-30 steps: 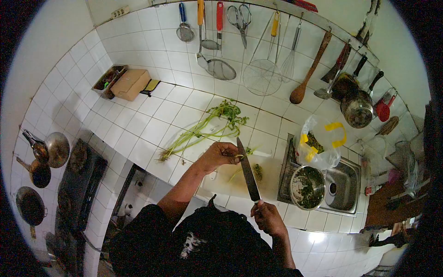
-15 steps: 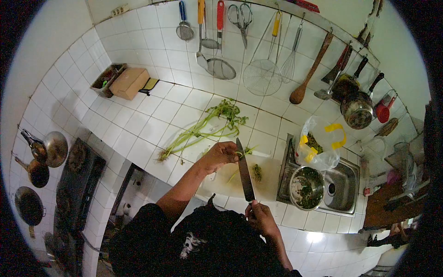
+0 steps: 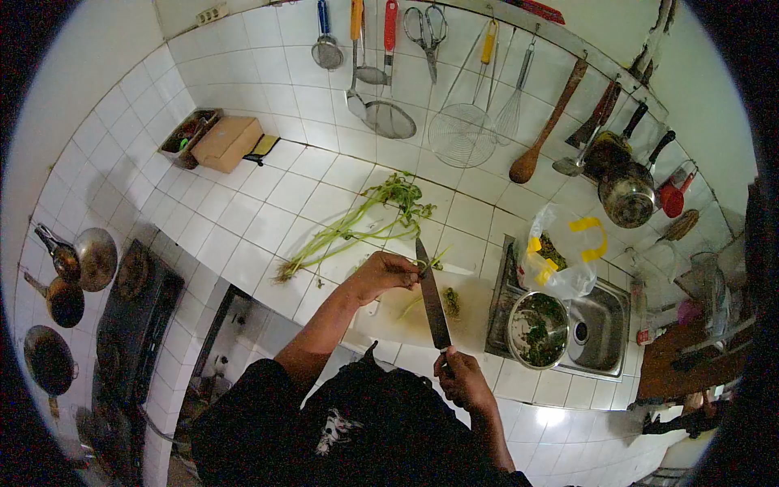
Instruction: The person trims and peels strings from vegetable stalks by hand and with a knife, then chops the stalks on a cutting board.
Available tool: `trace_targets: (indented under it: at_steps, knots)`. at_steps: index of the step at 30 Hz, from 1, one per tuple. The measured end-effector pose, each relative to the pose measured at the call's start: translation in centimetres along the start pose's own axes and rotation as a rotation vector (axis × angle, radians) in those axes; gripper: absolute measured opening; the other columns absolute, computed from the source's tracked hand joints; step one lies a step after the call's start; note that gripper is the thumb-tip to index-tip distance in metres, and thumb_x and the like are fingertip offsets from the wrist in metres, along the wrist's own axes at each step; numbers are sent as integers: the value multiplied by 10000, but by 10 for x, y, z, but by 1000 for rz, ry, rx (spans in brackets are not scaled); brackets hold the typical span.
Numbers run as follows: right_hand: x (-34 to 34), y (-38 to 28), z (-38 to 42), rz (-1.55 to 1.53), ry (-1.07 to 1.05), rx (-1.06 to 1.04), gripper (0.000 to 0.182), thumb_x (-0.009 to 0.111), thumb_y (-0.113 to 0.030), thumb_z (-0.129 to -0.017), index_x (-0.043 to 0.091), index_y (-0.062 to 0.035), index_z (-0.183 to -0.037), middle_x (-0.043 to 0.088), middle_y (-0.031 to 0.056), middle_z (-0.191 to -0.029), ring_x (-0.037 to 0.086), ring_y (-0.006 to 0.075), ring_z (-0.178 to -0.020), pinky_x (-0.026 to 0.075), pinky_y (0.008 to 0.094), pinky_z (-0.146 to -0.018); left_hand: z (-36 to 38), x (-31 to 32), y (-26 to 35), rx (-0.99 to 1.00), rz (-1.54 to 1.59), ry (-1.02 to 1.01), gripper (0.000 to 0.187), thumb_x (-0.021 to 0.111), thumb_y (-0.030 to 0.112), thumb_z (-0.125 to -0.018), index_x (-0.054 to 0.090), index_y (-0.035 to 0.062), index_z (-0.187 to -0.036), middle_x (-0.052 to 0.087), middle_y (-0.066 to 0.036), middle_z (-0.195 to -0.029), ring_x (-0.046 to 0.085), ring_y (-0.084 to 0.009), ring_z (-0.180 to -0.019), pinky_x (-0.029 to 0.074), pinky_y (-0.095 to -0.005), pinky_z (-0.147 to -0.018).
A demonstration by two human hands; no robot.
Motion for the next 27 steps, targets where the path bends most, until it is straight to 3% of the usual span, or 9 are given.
trace_targets:
  at_steps: [5, 8, 11, 13, 16, 22, 26, 27]
  knots:
    - [3, 9, -1, 85, -13, -26, 528, 346, -519, -961, 534, -72, -752, 354, -43, -480, 292, 67, -365, 204, 244, -341, 2, -7, -12, -28, -4, 3, 208, 748, 115, -760, 683, -7, -916, 678, -91, -854, 640, -159, -771, 538, -298, -742]
    - [5, 4, 0, 98, -31, -29, 525, 332, -506, -969, 536, -73, -753, 349, -43, -479, 292, 68, -367, 202, 246, -345, 1, -9, -21, -57, 121, 14, 143, 729, 59, -745, 653, -22, -835, 660, -105, -815, 636, -192, -772, 533, -319, -747]
    - [1, 9, -4, 193, 11, -78, 531, 327, -511, -969, 532, -74, -747, 342, -45, -478, 286, 70, -364, 196, 248, -345, 1, -14, -23, -115, 93, 45, 116, 727, 52, -733, 655, -18, -792, 653, -97, -797, 628, -186, -765, 526, -314, -738]
    - [2, 10, -2, 153, -8, -51, 537, 325, -515, -968, 532, -72, -746, 340, -44, -479, 282, 70, -365, 195, 249, -348, -1, -12, -22, -143, -103, -16, 109, 731, 52, -713, 658, -15, -759, 654, -102, -796, 627, -185, -759, 519, -314, -729]
    - [3, 4, 1, 101, -19, -14, 548, 322, -523, -966, 532, -67, -745, 342, -43, -481, 276, 68, -370, 192, 248, -357, 4, 0, -20, -141, -78, -63, 104, 733, 50, -692, 654, -12, -717, 655, -106, -789, 623, -183, -746, 509, -309, -711]
    - [1, 13, -5, 77, -6, -32, 550, 320, -527, -964, 521, -70, -735, 344, -39, -476, 264, 70, -365, 188, 252, -354, -5, 1, -16, 17, -40, 10, 95, 720, 53, -703, 660, -18, -721, 657, -106, -777, 622, -188, -733, 506, -300, -707]
    - [-1, 4, 1, 87, 41, -33, 542, 322, -541, -958, 509, -84, -735, 335, -43, -472, 247, 72, -346, 172, 259, -333, -8, 4, -26, -34, -103, 20, 103, 704, 70, -726, 669, -18, -766, 662, -102, -796, 622, -178, -739, 508, -298, -715]
    - [-4, 6, -2, 83, 42, -31, 542, 322, -541, -958, 509, -84, -735, 335, -43, -472, 247, 72, -346, 172, 259, -333, -4, 8, -21, -25, -83, 22, 139, 699, 81, -753, 677, -27, -837, 665, -93, -808, 618, -161, -742, 507, -281, -723]
Point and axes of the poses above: each hand's wrist, its own z-axis away from the middle knuckle, its own x-axis out of the palm, y = z × x, the point moved 7 cm from there along -z, towards the middle knuckle
